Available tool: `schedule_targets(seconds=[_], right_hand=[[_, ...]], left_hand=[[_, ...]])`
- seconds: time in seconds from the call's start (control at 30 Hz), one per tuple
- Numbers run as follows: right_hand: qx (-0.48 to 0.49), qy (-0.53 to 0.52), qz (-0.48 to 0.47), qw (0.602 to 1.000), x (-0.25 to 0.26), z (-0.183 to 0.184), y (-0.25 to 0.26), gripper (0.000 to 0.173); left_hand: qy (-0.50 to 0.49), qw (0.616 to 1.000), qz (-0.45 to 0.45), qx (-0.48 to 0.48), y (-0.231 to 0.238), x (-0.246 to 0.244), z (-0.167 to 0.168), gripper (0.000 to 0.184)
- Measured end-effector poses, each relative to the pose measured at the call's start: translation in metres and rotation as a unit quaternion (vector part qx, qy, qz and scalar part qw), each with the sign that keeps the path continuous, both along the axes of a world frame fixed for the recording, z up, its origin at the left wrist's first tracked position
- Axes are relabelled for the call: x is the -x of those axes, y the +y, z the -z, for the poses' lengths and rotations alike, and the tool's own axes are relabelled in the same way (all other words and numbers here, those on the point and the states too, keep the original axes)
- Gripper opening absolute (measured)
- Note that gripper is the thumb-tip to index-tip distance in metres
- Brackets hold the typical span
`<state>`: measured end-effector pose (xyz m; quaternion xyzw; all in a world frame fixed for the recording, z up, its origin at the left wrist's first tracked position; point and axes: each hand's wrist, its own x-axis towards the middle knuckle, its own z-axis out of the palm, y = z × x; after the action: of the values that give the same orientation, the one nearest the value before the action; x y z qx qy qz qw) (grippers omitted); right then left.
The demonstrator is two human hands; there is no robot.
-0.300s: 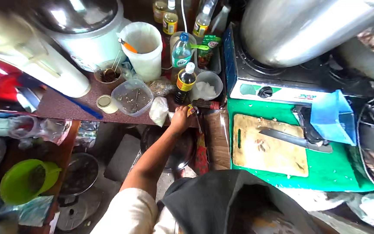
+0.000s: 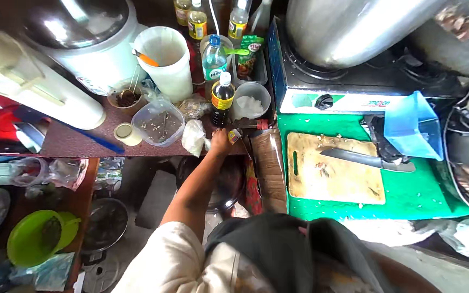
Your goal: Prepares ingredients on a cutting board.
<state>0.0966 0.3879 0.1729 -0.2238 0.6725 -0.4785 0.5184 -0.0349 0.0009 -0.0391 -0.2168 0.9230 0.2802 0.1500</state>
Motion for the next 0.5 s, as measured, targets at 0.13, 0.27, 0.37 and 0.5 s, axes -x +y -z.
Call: schedule_targets(seconds=[0.13,0.27,0.37,0.5], right_hand=[[-0.156,0.183,0.051,0.969,0.02,-0.026,-0.003,0.04],[-0.037,0.348,0.177,0.92,0.05,0.008,-0.05,0.034],[0.003,0.317,0.256,0.913,0.067,0.02,-0.081,0.033],[0.051,0.225,0.406,0.884,0.086,0.041,-0.086,0.036]], left_hand=[[0.058,0.995,0.021,-0.083,-0.014,-0.022,-0.011,0.057],[0.113,0.977,0.019,-0.178,0.005,-0.052,-0.08,0.048],[0.127,0.961,0.115,-0.219,0.031,-0.055,-0.135,0.046],[0.121,0.93,0.291,-0.189,0.088,-0.042,-0.207,0.039]])
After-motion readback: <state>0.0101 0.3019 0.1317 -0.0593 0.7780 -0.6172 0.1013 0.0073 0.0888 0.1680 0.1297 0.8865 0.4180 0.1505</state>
